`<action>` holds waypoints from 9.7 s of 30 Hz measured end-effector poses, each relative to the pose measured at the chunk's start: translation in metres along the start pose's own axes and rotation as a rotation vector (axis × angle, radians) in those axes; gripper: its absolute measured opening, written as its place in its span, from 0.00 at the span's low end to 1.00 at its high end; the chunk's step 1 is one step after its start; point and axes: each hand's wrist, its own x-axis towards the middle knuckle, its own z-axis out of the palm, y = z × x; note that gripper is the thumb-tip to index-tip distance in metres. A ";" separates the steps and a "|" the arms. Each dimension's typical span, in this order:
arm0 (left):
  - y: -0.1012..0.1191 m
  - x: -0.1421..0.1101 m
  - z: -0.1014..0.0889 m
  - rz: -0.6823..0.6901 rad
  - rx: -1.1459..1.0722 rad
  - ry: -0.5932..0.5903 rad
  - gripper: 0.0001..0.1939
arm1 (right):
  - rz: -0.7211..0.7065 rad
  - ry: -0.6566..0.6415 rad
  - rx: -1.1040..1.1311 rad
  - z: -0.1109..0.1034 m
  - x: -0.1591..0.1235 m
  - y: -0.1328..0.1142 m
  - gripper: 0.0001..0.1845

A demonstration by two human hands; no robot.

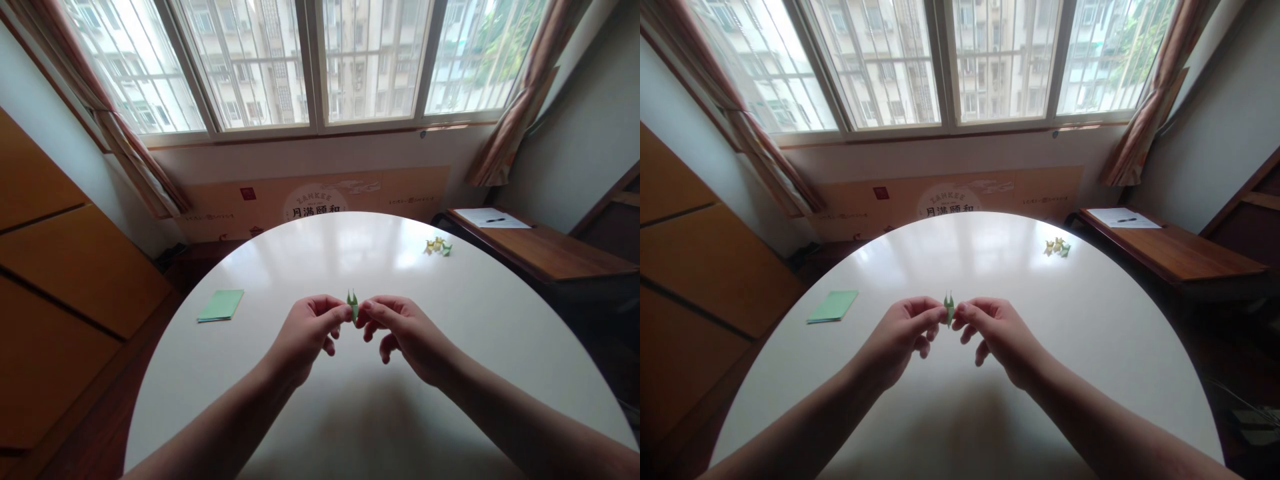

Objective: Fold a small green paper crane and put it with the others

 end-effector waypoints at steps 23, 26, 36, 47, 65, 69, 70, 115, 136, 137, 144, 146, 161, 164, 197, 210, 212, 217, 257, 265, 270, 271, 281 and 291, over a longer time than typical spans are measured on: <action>0.000 -0.002 0.002 0.132 0.148 -0.003 0.14 | -0.076 -0.004 -0.089 -0.001 0.001 0.008 0.21; 0.000 -0.002 0.001 0.141 0.147 0.001 0.14 | -0.056 -0.023 -0.109 -0.001 0.002 0.009 0.19; -0.001 -0.003 0.002 0.154 0.168 -0.007 0.14 | 0.000 -0.051 -0.121 -0.001 0.000 0.004 0.17; 0.002 -0.002 0.001 0.124 0.146 0.051 0.14 | -0.009 0.014 -0.006 -0.003 0.001 0.001 0.22; 0.009 0.001 -0.016 0.336 0.264 -0.073 0.13 | 0.033 -0.087 0.078 0.001 -0.003 -0.001 0.13; 0.008 0.000 -0.016 0.326 0.265 -0.104 0.10 | 0.020 -0.134 0.065 0.000 -0.004 0.000 0.15; 0.008 0.000 -0.016 0.323 0.266 -0.106 0.09 | 0.019 -0.142 0.064 0.000 -0.004 0.001 0.16; 0.008 -0.010 -0.004 0.316 0.358 -0.086 0.07 | -0.202 0.071 -0.190 0.006 -0.009 0.006 0.10; 0.012 -0.004 -0.013 0.189 0.359 -0.167 0.10 | -0.086 -0.009 -0.066 0.002 -0.005 0.004 0.13; 0.011 -0.004 -0.012 0.191 0.360 -0.181 0.09 | -0.086 -0.019 -0.071 0.002 -0.005 0.004 0.13; 0.013 -0.003 -0.012 0.207 0.392 -0.218 0.07 | -0.097 -0.027 -0.165 0.000 -0.006 0.005 0.12; 0.012 -0.004 -0.012 0.205 0.411 -0.212 0.06 | -0.097 -0.027 -0.201 0.002 -0.007 0.005 0.11; 0.014 -0.004 -0.014 0.177 0.450 -0.233 0.05 | -0.196 -0.014 -0.409 0.005 -0.011 -0.003 0.06; 0.018 -0.006 -0.013 0.219 0.554 -0.257 0.01 | -0.210 -0.043 -0.462 0.004 -0.012 -0.003 0.05; 0.018 -0.011 -0.014 0.586 0.509 -0.104 0.01 | 0.031 -0.190 0.174 -0.002 -0.002 0.002 0.11; 0.025 -0.009 -0.026 0.593 0.637 -0.237 0.04 | 0.030 -0.197 0.115 -0.003 0.000 0.004 0.14; 0.025 -0.009 -0.027 0.531 0.611 -0.256 0.03 | 0.040 -0.222 0.109 -0.004 0.000 0.004 0.14; 0.025 -0.008 -0.028 0.397 0.523 -0.245 0.04 | 0.061 -0.234 0.167 -0.005 0.000 0.006 0.13; 0.021 -0.007 -0.023 0.375 0.437 -0.256 0.04 | 0.027 -0.158 0.164 -0.001 -0.001 0.003 0.16; 0.021 -0.013 -0.026 0.716 0.692 -0.260 0.08 | -0.122 -0.122 0.039 0.000 -0.002 0.009 0.14; 0.018 -0.014 -0.024 0.894 0.697 -0.221 0.08 | -0.186 -0.109 0.042 0.002 -0.006 0.007 0.13; 0.018 -0.015 -0.023 0.929 0.701 -0.215 0.08 | -0.193 -0.118 0.039 0.002 -0.007 0.007 0.13; 0.019 -0.015 -0.023 1.204 0.841 -0.121 0.08 | -0.143 -0.187 0.072 0.003 -0.007 0.002 0.14; 0.020 -0.019 -0.023 1.274 0.909 -0.060 0.08 | -0.193 -0.170 0.160 0.005 -0.007 0.005 0.09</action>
